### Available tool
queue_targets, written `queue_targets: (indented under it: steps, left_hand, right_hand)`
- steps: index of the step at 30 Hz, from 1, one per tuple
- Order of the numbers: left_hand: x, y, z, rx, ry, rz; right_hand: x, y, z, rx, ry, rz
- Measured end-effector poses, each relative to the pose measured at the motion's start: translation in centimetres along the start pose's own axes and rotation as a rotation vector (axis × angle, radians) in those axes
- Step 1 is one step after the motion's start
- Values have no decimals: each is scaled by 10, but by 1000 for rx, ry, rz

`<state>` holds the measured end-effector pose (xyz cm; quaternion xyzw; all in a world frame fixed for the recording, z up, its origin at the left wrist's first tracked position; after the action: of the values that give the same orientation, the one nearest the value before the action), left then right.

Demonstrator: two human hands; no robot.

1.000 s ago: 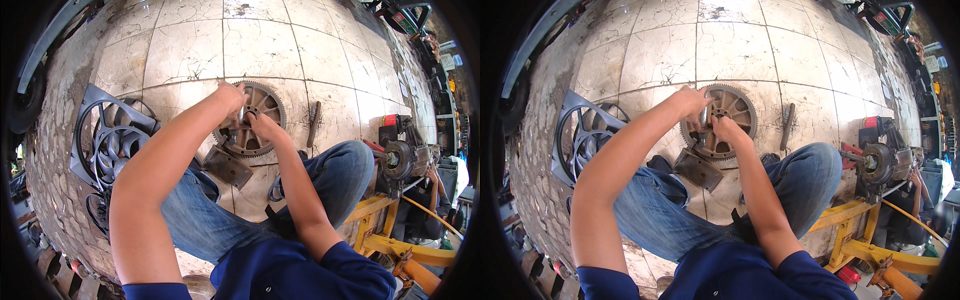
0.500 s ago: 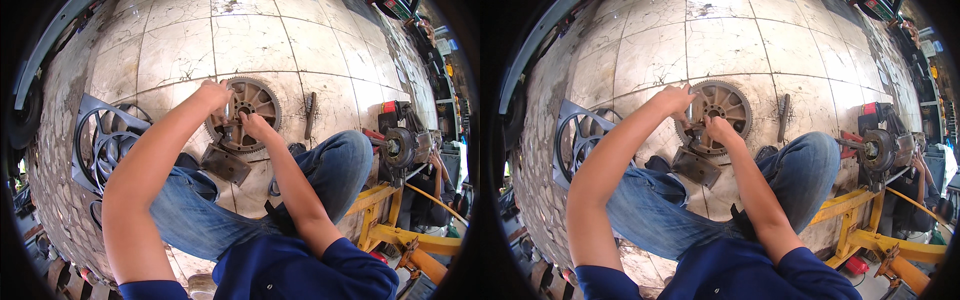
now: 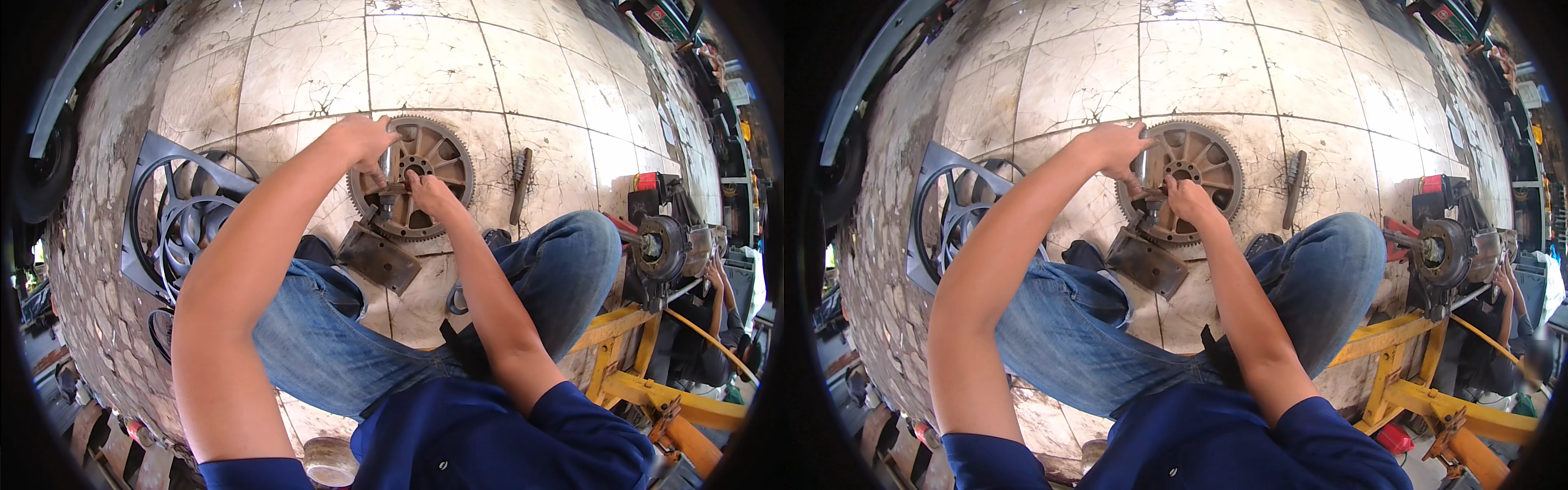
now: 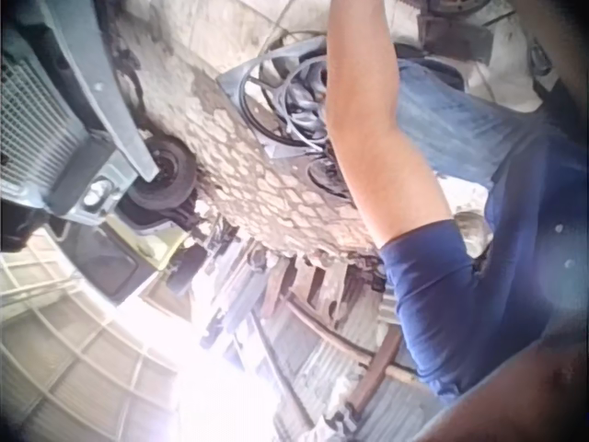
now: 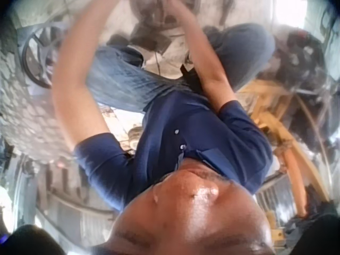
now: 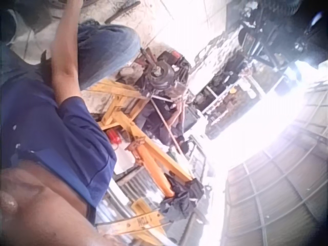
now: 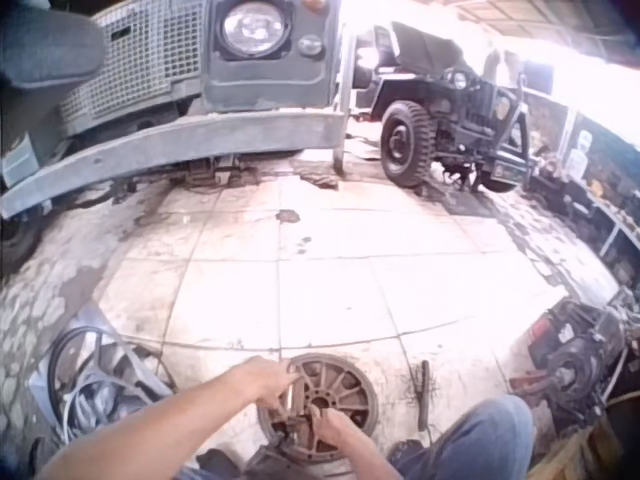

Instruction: The person sits on the floor and uses a metal file to scrape and clean the teeth and surface of a large circular gear. They repeatedly file different sections of the gear while seated.

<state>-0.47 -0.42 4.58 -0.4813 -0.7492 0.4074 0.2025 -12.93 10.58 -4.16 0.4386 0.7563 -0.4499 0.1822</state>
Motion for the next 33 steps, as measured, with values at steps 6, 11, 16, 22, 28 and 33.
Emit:
queue_targets:
  steps: [6,11,16,22,28,33]
  left_hand:
    - [1,-2,5,-99,-29,94]
    - [5,-8,8,-64,-13,85]
    - [7,2,5,-104,-30,113]
    - [2,-2,13,-172,-36,216]
    - [7,-9,3,-169,-47,92]
    - [2,4,17,-192,-41,226]
  right_hand:
    - [-38,-20,-22,-32,-100,-5]
    - [-2,-3,4,-9,7,-56]
    - [-40,-11,-18,-35,-37,-117]
    - [-17,-3,3,-45,-117,-60]
    - [0,3,10,20,48,-65]
    - [-63,-25,-27,-158,-112,-162]
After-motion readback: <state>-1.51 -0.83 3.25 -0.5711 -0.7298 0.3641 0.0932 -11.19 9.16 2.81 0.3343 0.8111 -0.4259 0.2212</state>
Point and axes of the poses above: each hand's wrist, its own z-axis towards the middle knuckle, its own y-axis out of the palm, x = y × z, the point moved 2 cm from there along z, towards the middle knuckle, and after that the axes turned 10 degrees about z, right-handed, at the moved point
